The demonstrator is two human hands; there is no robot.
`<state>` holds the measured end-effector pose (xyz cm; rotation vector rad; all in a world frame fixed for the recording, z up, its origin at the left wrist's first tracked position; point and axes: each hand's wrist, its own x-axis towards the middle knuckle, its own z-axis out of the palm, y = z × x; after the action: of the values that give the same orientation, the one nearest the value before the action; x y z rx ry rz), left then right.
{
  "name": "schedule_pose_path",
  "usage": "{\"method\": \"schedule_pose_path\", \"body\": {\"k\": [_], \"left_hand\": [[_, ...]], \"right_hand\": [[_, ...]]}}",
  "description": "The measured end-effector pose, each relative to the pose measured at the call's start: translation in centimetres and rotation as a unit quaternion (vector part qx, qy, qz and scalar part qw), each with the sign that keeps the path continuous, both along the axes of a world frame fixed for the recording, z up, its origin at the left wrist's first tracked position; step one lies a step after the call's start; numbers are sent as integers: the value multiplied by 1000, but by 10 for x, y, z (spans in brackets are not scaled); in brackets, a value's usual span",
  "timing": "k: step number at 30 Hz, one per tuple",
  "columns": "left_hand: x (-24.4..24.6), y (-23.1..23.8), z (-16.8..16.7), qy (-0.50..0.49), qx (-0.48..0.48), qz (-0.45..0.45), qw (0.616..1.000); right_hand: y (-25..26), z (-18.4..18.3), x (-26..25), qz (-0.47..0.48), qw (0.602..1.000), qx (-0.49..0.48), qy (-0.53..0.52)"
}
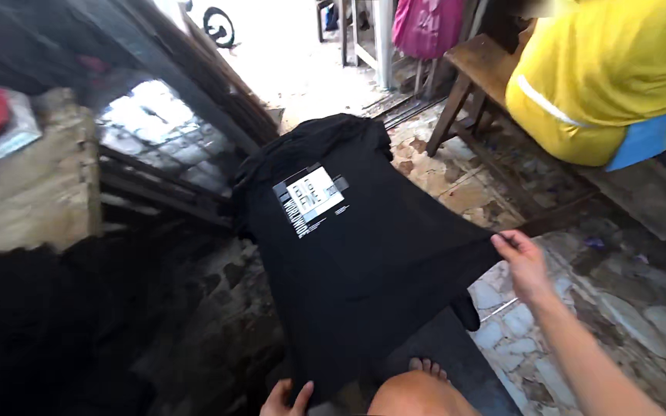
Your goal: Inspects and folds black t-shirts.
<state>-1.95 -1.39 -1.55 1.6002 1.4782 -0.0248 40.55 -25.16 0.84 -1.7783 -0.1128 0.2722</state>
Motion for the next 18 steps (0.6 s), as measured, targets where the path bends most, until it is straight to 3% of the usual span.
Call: {"method": "schedule_pose_path", "body": {"k": [2,4,6,8,10,12,15,18], "left_hand": [[12,9,46,-13,-9,-18,1000],[31,16,87,-208,-7,45,977],[48,19,95,-356,13,115,927],[57,14,65,-262,45,152,952],[59,2,4,-96,52,107,988],[63,-12,-41,33,87,41,995],[65,-23,-62,129,167,-3,977],[66,-22,-62,116,89,23,989]], "right_hand": [[10,10,5,-20,999,17,-18],[18,19,12,-44,999,12,-26],[24,26,19,-64,998,0,-21],[30,30,23,-75,997,-26,-13],[33,30,27,-59,997,-42,-9],[35,29,32,-42,998,-48,-16],[27,24,39,-9,998,-59,-26],[20,22,49,3,998,-58,-33]]}}
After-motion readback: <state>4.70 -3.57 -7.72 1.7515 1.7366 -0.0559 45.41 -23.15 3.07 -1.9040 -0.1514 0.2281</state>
